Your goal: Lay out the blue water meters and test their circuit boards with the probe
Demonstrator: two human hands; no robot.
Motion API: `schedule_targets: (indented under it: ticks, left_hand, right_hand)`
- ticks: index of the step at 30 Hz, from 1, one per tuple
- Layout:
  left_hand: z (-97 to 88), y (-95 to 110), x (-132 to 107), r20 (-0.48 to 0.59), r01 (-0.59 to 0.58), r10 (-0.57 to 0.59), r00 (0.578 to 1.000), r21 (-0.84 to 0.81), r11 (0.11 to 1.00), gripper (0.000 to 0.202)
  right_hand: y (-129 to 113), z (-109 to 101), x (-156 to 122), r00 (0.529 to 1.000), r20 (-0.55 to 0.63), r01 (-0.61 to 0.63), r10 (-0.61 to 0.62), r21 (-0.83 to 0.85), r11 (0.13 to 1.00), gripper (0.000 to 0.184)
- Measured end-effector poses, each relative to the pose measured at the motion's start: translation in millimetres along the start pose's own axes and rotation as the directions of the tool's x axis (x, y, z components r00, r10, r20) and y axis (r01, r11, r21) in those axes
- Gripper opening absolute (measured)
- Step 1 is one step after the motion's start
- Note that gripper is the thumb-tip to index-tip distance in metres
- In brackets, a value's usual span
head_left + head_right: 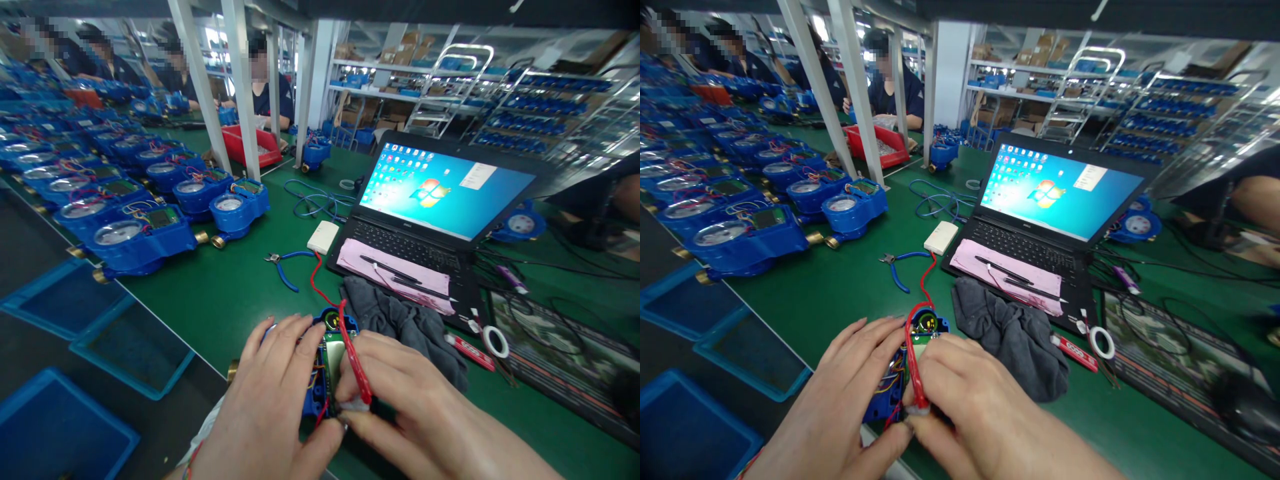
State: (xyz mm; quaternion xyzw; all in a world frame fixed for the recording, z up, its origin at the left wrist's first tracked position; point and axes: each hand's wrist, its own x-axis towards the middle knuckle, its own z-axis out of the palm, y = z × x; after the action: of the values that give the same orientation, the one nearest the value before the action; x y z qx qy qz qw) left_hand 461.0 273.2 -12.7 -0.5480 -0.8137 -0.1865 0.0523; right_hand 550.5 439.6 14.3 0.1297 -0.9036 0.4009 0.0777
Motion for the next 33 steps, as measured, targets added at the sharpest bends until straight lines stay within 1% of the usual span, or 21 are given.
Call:
schedule_targets:
  ticks: [3,8,11,16,20,24,28,31,33]
  left_hand:
    - [-0.6,0.8,-0.2,-0.002,-0.015,0.015,1.000,0.001,1.000,0.063]
    - [-0.6,1.8,-2.1,-0.011,0.003,-0.002,1.000,0.026,1.000,0.063]
    - [-0.7,1.5,-2.1,-0.008,-0.019,0.019,1.000,0.022,1.000,0.063]
    - [-1.3,2.4,-2.0,-0.004,0.008,-0.008,1.000,0.036,0.999,0.063]
    - [-0.3,2.5,-1.5,-0.014,-0.019,0.019,1.000,0.017,1.000,0.062]
    - [6.5,-3.8,-2.3,-0.018,-0.031,0.032,0.999,0.039,0.999,0.067]
    - [17.2,-16.1,-6.7,-0.048,-0.131,0.135,0.990,0.071,0.989,0.072]
    - [19.3,-22.9,-8.9,-0.015,-0.143,0.146,0.989,0.134,0.981,0.072]
    - [18.3,-25.6,-9.5,-0.004,-0.145,0.149,0.989,0.181,0.973,0.073]
  right_hand:
    - [0.2,-1.0,-0.4,1.000,-0.004,0.011,-0.011,-0.008,1.000,0.013]
    - [0.6,-2.1,-1.9,1.000,0.007,0.013,-0.013,-0.030,0.999,0.010]
    - [1.0,-2.0,-2.4,1.000,0.012,0.016,-0.016,-0.035,0.999,0.009]
    - [0.2,-1.5,-0.7,1.000,0.006,0.011,-0.011,-0.038,0.999,0.009]
    - [-0.8,-1.0,-0.3,1.000,0.006,0.003,-0.003,-0.042,0.999,0.011]
    - [0.8,2.0,-3.2,1.000,-0.012,-0.012,0.011,-0.093,0.996,0.015]
    - [3.9,5.0,-5.3,0.999,-0.017,-0.031,0.029,-0.139,0.990,0.023]
    - [4.4,5.2,-5.1,0.999,-0.004,-0.037,0.037,-0.123,0.992,0.024]
    - [5.2,5.4,-4.2,0.999,-0.023,-0.024,0.022,-0.092,0.996,0.027]
